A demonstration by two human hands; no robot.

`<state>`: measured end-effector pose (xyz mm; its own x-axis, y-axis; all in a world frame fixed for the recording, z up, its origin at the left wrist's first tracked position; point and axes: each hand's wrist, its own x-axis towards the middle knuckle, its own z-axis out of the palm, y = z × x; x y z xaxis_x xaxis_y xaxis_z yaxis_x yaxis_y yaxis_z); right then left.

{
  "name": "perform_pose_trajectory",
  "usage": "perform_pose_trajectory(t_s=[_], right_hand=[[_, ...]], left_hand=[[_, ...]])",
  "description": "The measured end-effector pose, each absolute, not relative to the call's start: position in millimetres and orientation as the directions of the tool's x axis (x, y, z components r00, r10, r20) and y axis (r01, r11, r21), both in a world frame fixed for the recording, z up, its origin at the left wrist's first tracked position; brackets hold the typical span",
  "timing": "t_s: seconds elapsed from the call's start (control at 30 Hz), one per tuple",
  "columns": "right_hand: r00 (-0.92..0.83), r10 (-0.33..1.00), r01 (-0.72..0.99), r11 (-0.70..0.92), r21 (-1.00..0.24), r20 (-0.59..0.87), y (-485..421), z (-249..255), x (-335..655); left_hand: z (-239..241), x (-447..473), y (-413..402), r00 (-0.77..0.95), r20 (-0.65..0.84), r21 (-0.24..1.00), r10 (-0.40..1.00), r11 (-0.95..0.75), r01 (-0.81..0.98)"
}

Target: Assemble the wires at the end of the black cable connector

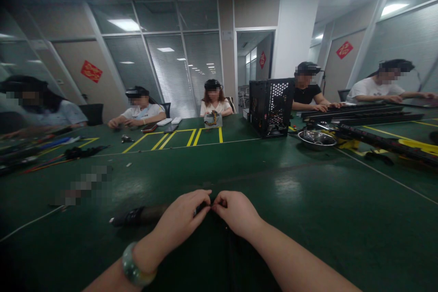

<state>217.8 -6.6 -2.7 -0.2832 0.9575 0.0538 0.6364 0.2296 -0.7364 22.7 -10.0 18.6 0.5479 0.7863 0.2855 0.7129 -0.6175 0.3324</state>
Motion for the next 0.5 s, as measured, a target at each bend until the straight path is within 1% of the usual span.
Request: perform_pose_trajectory(t_s=[0.37,0.5], right_hand=[[-0.282,0.956,0.633,0.246,-0.734,0.077,-5.9,-4.8,218.5],[-0.28,0.958,0.623,0.237,-0.745,0.07,-6.1,-4.8,217.8]], left_hand=[[14.3,22.5,-8.5,0.55,0.294,0.313,0.782,-0.622,0.718],[14.2,23.3,-7.2,0.536,0.292,0.331,0.792,-0.609,0.72]])
